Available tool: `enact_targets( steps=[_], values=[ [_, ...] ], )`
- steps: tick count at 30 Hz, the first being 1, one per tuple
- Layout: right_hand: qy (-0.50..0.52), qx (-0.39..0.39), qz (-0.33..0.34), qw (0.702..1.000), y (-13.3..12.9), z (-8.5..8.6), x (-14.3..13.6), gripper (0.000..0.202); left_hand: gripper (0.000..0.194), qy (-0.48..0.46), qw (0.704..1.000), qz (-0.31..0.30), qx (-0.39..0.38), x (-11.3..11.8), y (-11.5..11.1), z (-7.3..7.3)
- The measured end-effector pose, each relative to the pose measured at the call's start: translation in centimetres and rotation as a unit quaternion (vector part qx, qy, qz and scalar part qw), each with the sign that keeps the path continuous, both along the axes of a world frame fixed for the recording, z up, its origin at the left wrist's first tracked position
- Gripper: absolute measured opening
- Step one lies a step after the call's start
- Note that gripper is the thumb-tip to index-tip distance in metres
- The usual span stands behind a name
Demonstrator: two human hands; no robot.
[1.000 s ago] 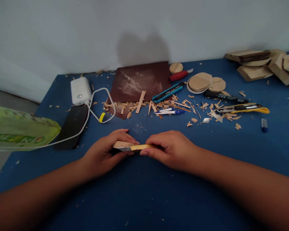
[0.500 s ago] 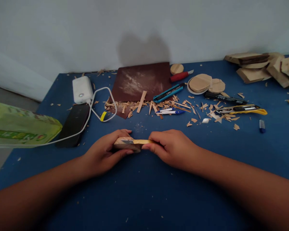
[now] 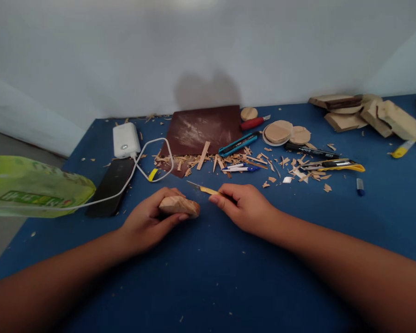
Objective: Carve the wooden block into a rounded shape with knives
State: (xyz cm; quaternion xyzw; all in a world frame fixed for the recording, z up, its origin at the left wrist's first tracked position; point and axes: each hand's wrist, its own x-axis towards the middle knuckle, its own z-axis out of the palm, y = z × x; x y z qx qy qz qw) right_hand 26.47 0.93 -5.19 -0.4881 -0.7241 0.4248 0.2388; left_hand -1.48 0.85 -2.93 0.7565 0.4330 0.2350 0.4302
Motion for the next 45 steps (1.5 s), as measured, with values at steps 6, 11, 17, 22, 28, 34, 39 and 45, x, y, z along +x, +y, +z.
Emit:
enact_targets(
  steps=[6,11,17,22,28,34,39,45],
  values=[
    [0.022,0.021,0.039,0.999,-0.3,0.3,0.2,0.039,0.016,-0.002,1.000,-0.005,-0.006,0.0,0.2,-0.6],
    [0.024,0.049,0.087,0.995,-0.8,0.5,0.3,0.031,0.014,0.006,0.998,-0.041,0.037,-0.2,0.2,-1.0],
    [-0.014,0.058,0.111,0.992,-1.0,0.5,0.2,0.030,0.019,-0.028,0.993,-0.072,0.091,-0.2,0.4,-1.3],
    [-0.019,0.056,0.117,0.991,-0.9,0.7,0.2,0.031,0.020,-0.030,0.993,-0.072,0.092,0.0,0.5,-1.1],
    [-0.006,0.050,0.134,0.990,-0.9,0.9,0.3,0.032,0.019,-0.027,0.993,-0.074,0.082,0.0,0.4,-0.9],
    [-0.014,0.048,0.131,0.990,-0.9,0.8,0.4,0.032,0.023,-0.021,0.993,-0.078,0.089,-0.1,0.5,-1.1],
    [-0.014,0.045,0.129,0.990,-0.9,0.8,0.4,0.033,0.020,-0.019,0.993,-0.075,0.089,-0.1,0.5,-1.1],
    [-0.020,0.044,0.132,0.990,-0.9,1.0,0.4,0.033,0.021,-0.020,0.993,-0.077,0.092,-0.1,0.5,-1.0]
  ],
)
